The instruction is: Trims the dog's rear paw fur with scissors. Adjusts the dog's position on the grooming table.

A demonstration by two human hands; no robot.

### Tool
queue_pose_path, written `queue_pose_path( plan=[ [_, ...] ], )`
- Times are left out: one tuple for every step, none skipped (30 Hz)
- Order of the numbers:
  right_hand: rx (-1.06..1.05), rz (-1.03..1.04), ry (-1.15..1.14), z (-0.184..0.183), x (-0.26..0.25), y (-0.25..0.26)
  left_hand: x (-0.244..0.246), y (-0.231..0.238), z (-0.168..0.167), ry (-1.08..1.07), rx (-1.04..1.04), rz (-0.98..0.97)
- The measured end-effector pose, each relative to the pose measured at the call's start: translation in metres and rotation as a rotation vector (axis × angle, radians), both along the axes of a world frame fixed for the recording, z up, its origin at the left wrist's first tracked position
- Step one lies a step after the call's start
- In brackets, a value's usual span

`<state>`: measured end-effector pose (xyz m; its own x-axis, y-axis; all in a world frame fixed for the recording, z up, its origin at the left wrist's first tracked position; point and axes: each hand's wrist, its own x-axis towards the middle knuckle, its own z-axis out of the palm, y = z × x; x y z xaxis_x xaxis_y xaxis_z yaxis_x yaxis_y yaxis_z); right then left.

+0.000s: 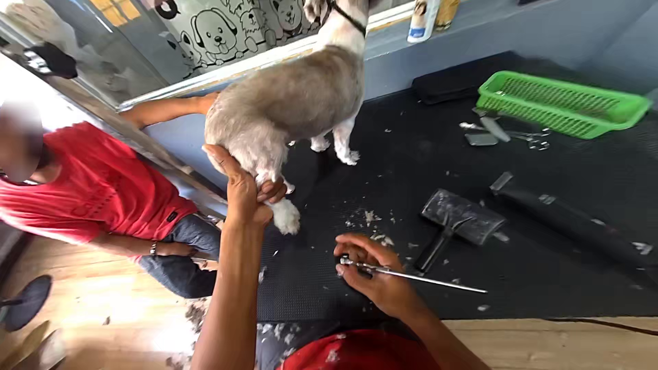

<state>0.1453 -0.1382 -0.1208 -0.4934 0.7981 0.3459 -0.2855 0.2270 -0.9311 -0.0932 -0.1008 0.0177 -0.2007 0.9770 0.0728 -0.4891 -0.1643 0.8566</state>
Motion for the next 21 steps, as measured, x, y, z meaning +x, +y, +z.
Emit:
queue_pose_path(
  plan=[
    [0.040, -0.024, -0.029, 0.003, -0.007, 0.002, -0.003, 0.000, -0.001, -0.030, 0.008, -0.042],
    [0.084, -0.050, -0.047, 0.007, -0.015, 0.005, -0.005, -0.001, -0.001, -0.061, 0.009, -0.074],
    [0.148, -0.083, -0.048, 0.011, -0.023, 0.010, -0.007, 0.000, -0.002, -0.092, 0.015, -0.102],
    [0.214, -0.113, -0.040, 0.013, -0.032, 0.015, -0.008, 0.000, -0.002, -0.113, 0.016, -0.124],
    [0.278, -0.140, -0.030, 0.014, -0.041, 0.021, -0.008, 0.000, -0.002, -0.126, 0.016, -0.147],
    [0.334, -0.163, -0.014, 0.016, -0.051, 0.027, -0.008, 0.000, -0.002, -0.133, 0.011, -0.170],
    [0.380, -0.175, 0.008, 0.017, -0.061, 0.032, -0.006, 0.000, -0.002, -0.140, -0.002, -0.187],
    [0.414, -0.180, 0.030, 0.019, -0.070, 0.036, -0.003, 0.000, 0.000, -0.152, -0.017, -0.200],
    [0.431, -0.185, 0.066, 0.020, -0.077, 0.039, 0.001, 0.001, 0.002, -0.166, -0.028, -0.210],
    [0.439, -0.185, 0.108, 0.022, -0.082, 0.041, 0.004, 0.002, 0.003, -0.181, -0.028, -0.226],
    [0.443, -0.191, 0.156, 0.023, -0.086, 0.042, 0.005, 0.002, 0.003, -0.192, -0.016, -0.245],
    [0.450, -0.200, 0.201, 0.024, -0.088, 0.043, 0.005, 0.002, 0.003, -0.199, -0.005, -0.265],
    [0.463, -0.206, 0.228, 0.025, -0.088, 0.044, 0.004, 0.003, 0.002, -0.204, 0.003, -0.282],
    [0.479, -0.209, 0.235, 0.026, -0.086, 0.046, 0.003, 0.003, 0.002, -0.212, 0.010, -0.294],
    [0.493, -0.205, 0.228, 0.026, -0.084, 0.046, 0.001, 0.004, 0.001, -0.221, 0.020, -0.306],
    [0.503, -0.199, 0.217, 0.026, -0.082, 0.047, -0.001, 0.005, 0.001, -0.222, 0.028, -0.312],
    [0.508, -0.189, 0.201, 0.026, -0.079, 0.047, -0.002, 0.006, 0.001, -0.219, 0.031, -0.311],
    [0.505, -0.178, 0.190, 0.026, -0.078, 0.048, -0.003, 0.007, 0.001, -0.214, 0.030, -0.301],
    [0.496, -0.167, 0.180, 0.027, -0.077, 0.048, -0.003, 0.007, 0.002, -0.210, 0.026, -0.291],
    [0.486, -0.157, 0.178, 0.027, -0.076, 0.048, -0.004, 0.007, 0.002, -0.221, 0.023, -0.288],
    [0.472, -0.147, 0.191, 0.028, -0.077, 0.048, -0.004, 0.007, 0.002, -0.229, 0.020, -0.292]
  ],
)
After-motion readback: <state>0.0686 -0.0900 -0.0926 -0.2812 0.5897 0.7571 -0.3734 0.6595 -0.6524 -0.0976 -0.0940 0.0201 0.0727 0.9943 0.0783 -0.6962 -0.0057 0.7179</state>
